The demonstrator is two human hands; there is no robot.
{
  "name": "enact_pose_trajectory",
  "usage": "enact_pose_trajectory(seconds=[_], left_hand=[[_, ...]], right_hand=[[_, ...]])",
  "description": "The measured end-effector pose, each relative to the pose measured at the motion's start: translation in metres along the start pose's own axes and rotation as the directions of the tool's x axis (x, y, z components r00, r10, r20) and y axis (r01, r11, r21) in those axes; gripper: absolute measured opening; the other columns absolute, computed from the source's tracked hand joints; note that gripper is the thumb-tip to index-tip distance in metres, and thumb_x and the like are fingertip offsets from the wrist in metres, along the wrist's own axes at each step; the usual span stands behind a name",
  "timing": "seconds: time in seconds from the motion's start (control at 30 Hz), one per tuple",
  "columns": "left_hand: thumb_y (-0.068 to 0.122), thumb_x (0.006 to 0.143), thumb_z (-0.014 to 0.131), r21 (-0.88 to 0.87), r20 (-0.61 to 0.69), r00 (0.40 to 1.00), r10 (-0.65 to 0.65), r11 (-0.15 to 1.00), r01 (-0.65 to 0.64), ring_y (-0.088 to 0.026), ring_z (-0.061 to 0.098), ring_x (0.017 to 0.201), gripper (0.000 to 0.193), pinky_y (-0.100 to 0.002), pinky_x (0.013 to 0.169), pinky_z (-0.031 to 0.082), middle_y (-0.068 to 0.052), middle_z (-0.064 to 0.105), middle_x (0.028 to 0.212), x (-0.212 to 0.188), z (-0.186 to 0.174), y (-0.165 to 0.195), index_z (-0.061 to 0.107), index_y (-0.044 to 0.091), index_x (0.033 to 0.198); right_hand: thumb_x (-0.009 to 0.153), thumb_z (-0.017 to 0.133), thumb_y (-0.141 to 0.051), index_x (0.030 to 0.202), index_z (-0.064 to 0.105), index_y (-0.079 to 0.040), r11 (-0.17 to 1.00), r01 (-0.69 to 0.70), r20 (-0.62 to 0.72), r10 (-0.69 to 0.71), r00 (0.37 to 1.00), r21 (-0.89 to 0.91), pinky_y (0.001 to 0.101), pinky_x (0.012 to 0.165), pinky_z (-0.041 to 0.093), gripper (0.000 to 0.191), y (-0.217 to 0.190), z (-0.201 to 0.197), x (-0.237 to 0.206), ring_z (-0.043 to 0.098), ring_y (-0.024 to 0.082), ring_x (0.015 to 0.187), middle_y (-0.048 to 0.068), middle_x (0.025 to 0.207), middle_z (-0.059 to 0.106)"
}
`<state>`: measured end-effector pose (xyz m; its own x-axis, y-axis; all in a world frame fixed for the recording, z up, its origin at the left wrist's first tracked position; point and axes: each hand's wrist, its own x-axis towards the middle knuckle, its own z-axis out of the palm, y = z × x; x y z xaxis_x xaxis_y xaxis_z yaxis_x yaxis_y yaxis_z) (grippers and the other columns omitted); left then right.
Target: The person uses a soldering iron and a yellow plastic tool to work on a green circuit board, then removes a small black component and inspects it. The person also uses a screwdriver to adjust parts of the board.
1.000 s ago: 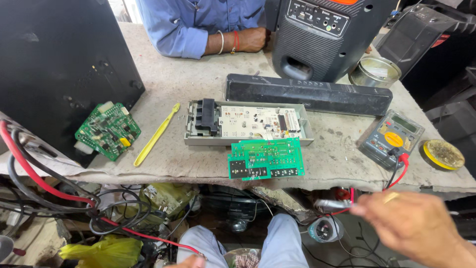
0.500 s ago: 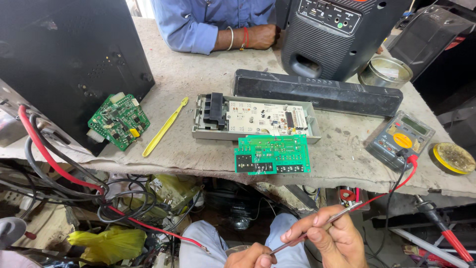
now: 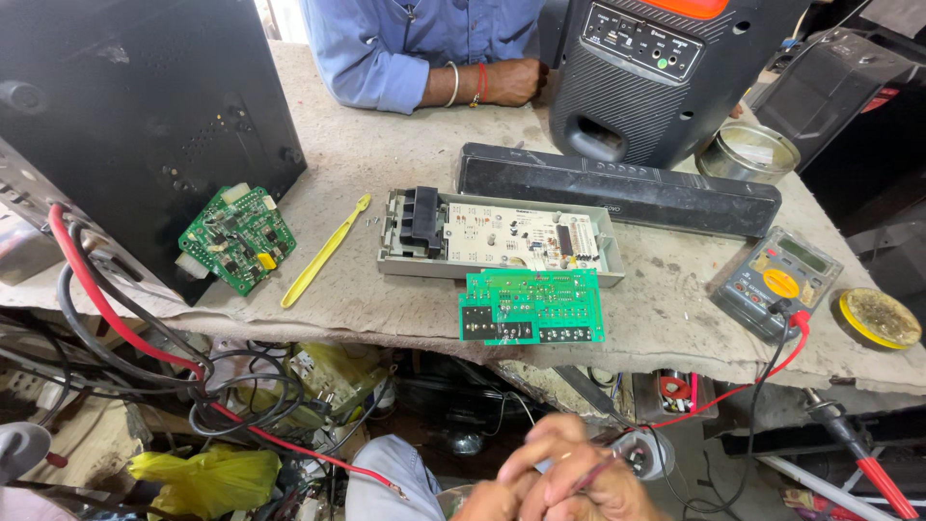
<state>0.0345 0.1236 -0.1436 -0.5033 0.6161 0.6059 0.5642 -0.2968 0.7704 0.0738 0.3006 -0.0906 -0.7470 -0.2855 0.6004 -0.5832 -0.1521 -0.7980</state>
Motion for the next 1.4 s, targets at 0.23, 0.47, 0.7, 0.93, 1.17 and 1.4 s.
enact_pose_trajectory(seconds=[0.23, 0.47, 0.7, 0.93, 1.17, 1.4], left_hand=[[0.030, 0.092, 0.081, 0.181, 0.095, 0.491, -0.866, 0.500, 0.847, -0.019, 0.076, 0.093, 0.073, -0.032, 0.091, 0.057, -0.009, 0.074, 0.097, 0.049, -0.040, 0.080, 0.043, 0.019, 0.153], [0.016, 0.106, 0.059, 0.213, -0.184, 0.961, -0.205, 0.947, 0.242, -0.028, 0.058, 0.109, 0.020, -0.039, 0.102, 0.038, -0.011, 0.066, 0.112, 0.052, -0.020, 0.104, 0.063, 0.005, 0.121], [0.038, 0.088, 0.083, 0.766, -0.048, 0.967, 0.251, 0.631, -0.126, -0.034, 0.052, 0.128, 0.058, -0.050, 0.102, 0.039, -0.014, 0.052, 0.146, 0.095, -0.072, 0.105, 0.059, 0.009, 0.133], [0.028, 0.062, 0.094, 0.800, 0.095, 0.991, 0.091, 0.586, -0.131, -0.043, 0.051, 0.127, 0.101, -0.050, 0.105, 0.044, -0.020, 0.051, 0.143, 0.127, -0.148, 0.066, 0.044, 0.000, 0.144], [0.036, 0.067, 0.097, 0.795, 0.078, 0.985, 0.152, 0.587, -0.154, -0.038, 0.058, 0.106, 0.086, -0.049, 0.090, 0.047, -0.016, 0.068, 0.113, 0.146, -0.154, 0.072, 0.058, -0.002, 0.133], [0.037, 0.070, 0.099, 0.600, -0.109, 0.988, 0.106, 0.800, -0.019, -0.032, 0.071, 0.102, 0.075, -0.039, 0.087, 0.057, -0.016, 0.070, 0.111, 0.142, -0.143, 0.061, 0.064, -0.001, 0.125]], right_hand=[[0.104, 0.068, -0.026, 0.119, 0.067, -0.004, 0.961, -0.261, -0.249, 0.232, 0.940, -0.093, 0.0590, 0.114, 0.047, 0.026, -0.004, 0.006, 0.001, 0.056, 0.039, 0.137, 0.023, 0.112, 0.075], [0.100, 0.063, -0.035, 0.158, 0.028, -0.001, 0.927, -0.324, -0.332, 0.371, 0.868, 0.189, 0.0405, 0.120, 0.035, 0.075, -0.020, 0.036, -0.041, 0.047, 0.029, 0.144, 0.023, 0.158, 0.042], [0.100, 0.064, -0.017, 0.142, 0.057, 0.007, 0.871, -0.490, -0.718, 0.326, 0.615, -0.025, 0.0232, 0.064, 0.048, 0.048, -0.011, 0.038, -0.119, 0.059, 0.010, 0.070, 0.013, 0.094, 0.071], [0.091, 0.069, -0.004, 0.135, 0.062, 0.007, 0.651, -0.620, -0.786, 0.059, 0.616, -0.437, 0.0246, 0.080, 0.055, 0.046, -0.041, 0.051, -0.115, 0.069, 0.013, 0.086, 0.010, 0.095, 0.075], [0.082, 0.079, -0.005, 0.121, 0.069, 0.002, 0.458, -0.550, -0.662, -0.123, 0.739, -0.699, 0.0247, 0.073, 0.058, 0.041, -0.066, 0.065, -0.071, 0.075, 0.014, 0.082, 0.013, 0.097, 0.077], [0.081, 0.081, -0.006, 0.120, 0.070, 0.002, 0.409, -0.580, -0.683, -0.170, 0.710, -0.705, 0.0243, 0.073, 0.056, 0.041, -0.076, 0.071, -0.052, 0.074, 0.014, 0.082, 0.014, 0.097, 0.077]])
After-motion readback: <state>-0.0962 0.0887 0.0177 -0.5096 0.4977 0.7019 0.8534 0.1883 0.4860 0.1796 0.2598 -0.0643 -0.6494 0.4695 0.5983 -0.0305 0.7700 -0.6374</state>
